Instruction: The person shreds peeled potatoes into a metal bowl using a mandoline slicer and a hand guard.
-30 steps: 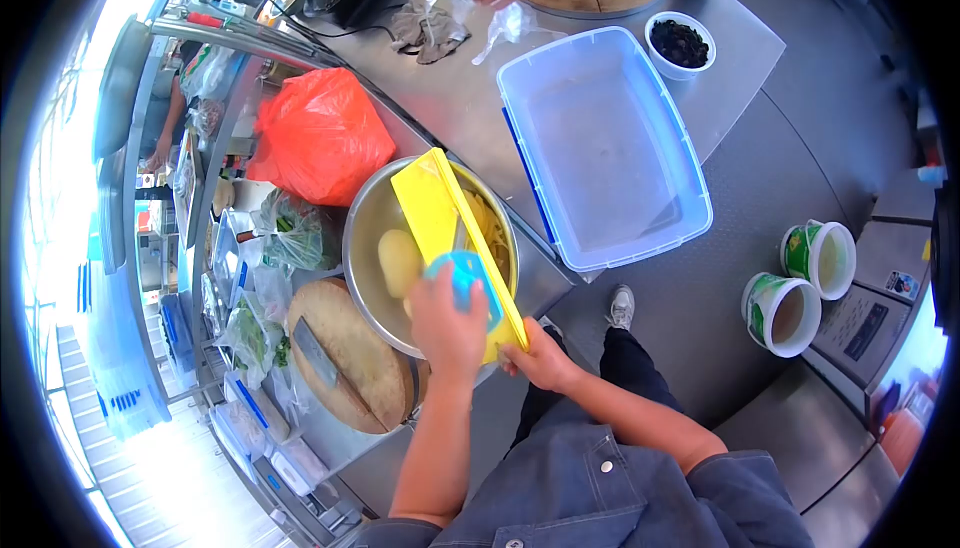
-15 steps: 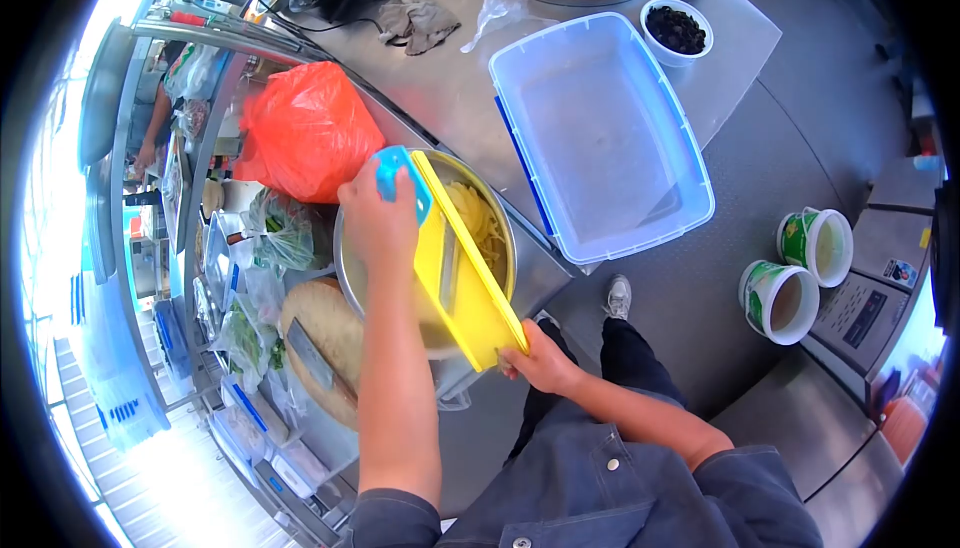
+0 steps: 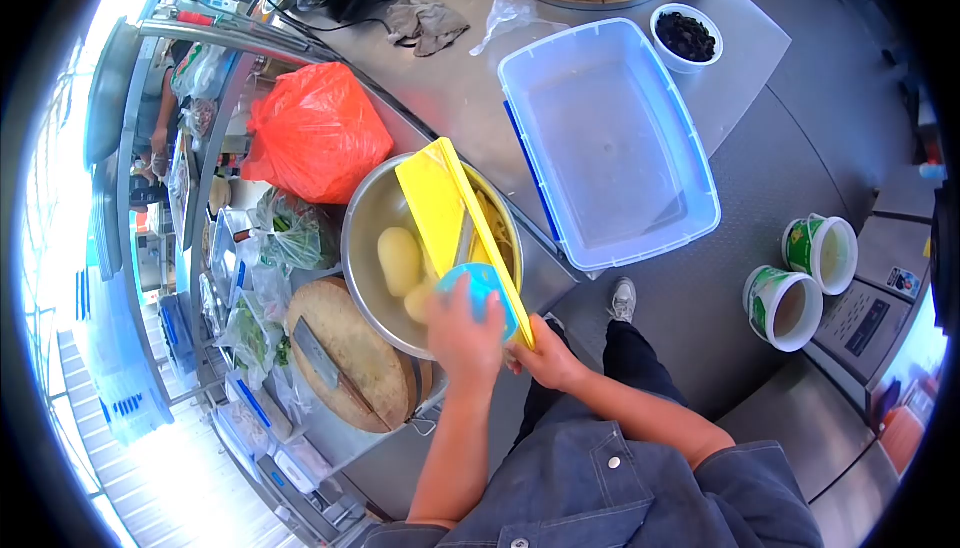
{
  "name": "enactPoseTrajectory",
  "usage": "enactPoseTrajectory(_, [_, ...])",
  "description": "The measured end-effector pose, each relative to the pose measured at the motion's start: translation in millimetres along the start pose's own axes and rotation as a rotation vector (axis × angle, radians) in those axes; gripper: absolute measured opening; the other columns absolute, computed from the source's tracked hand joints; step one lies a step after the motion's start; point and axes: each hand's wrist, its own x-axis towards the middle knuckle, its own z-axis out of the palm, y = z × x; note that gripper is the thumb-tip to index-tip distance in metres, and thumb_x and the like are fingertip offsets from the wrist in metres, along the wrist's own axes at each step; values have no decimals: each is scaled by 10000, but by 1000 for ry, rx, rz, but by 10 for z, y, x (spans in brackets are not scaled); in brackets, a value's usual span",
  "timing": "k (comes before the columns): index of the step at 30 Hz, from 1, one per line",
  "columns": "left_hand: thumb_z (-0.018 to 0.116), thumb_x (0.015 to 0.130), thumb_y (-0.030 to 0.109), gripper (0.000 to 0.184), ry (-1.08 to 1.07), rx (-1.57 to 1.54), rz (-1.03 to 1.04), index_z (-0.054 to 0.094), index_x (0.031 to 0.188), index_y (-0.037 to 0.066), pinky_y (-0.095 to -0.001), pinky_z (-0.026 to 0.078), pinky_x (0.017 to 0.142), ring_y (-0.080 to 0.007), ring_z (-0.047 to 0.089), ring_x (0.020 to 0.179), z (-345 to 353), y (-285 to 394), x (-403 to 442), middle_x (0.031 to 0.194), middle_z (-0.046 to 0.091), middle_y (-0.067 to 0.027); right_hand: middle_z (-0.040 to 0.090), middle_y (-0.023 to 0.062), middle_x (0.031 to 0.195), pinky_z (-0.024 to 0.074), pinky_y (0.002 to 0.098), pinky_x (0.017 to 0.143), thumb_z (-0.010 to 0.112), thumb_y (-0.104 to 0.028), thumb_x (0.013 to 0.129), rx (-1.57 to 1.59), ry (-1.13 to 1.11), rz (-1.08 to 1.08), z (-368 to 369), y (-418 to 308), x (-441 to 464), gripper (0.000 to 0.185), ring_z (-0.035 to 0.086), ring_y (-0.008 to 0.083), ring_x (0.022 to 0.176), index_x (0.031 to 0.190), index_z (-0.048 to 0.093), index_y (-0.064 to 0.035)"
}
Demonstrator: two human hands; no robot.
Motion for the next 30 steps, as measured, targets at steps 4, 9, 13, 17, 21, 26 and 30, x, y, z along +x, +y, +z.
enactPoseTrajectory(4, [735, 832, 270, 441, 20, 38, 2, 638, 1217, 77, -478, 520, 782, -370, 596, 962, 102, 41, 184, 1046, 548, -173, 593, 85, 810, 508, 304, 605, 567, -87, 998, -35, -2, -11, 5, -36, -7, 209, 601, 141, 673, 1017, 368, -24])
enactPoseTrajectory(9, [712, 859, 284, 392, 152, 76, 37, 649, 1197, 94, -478, 515, 800, -371, 596, 975, 282, -57, 1106, 1040, 558, -166, 591, 83, 807, 510, 302, 610, 568, -89, 997, -55, 16, -6, 1, 0, -5, 210, 598, 140, 671, 1003, 368, -27])
enactPoseTrajectory(13, [679, 900, 297, 385, 112, 45, -59, 637, 1222, 90, -458, 511, 808, -349, 596, 975, 114, -146, 1782, 1064, 567, -171, 592, 84, 806, 514, 301, 609, 567, -94, 1000, 28, 15, -28, 18, 46, -10, 212, 598, 139, 671, 998, 366, -27])
enactPoseTrajectory(17, [688, 898, 270, 410, 95, -58, 0, 621, 1238, 51, -447, 507, 800, -353, 599, 954, -241, -23, 1133, 1066, 563, -191, 591, 84, 803, 514, 300, 605, 566, -93, 999, 39, 9, 9, 7, -11, 0, 214, 598, 141, 669, 997, 364, -25])
enactPoseTrajectory(21, [710, 873, 257, 437, 2, -36, 44, 622, 1237, 31, -456, 508, 785, -358, 599, 926, -82, -19, 211, 1040, 556, -195, 600, 86, 812, 514, 301, 606, 564, -90, 998, -5, -1, 9, 1, -24, 20, 210, 602, 140, 673, 1004, 366, -19])
enactPoseTrajectory(26, [723, 844, 282, 434, 5, 32, -2, 640, 1208, 61, -480, 513, 769, -377, 596, 937, 135, 58, 262, 1005, 548, -177, 609, 90, 828, 516, 302, 609, 572, -95, 995, -68, -6, 40, -9, -18, -15, 207, 611, 137, 678, 1029, 384, -15])
enactPoseTrajectory(30, [702, 868, 297, 398, 113, 61, -2, 649, 1197, 80, -479, 513, 792, -380, 599, 953, 275, -24, 1002, 1031, 565, -177, 605, 89, 823, 515, 301, 607, 576, -95, 994, -51, 14, -7, 5, 36, -10, 207, 612, 134, 681, 1036, 390, -16])
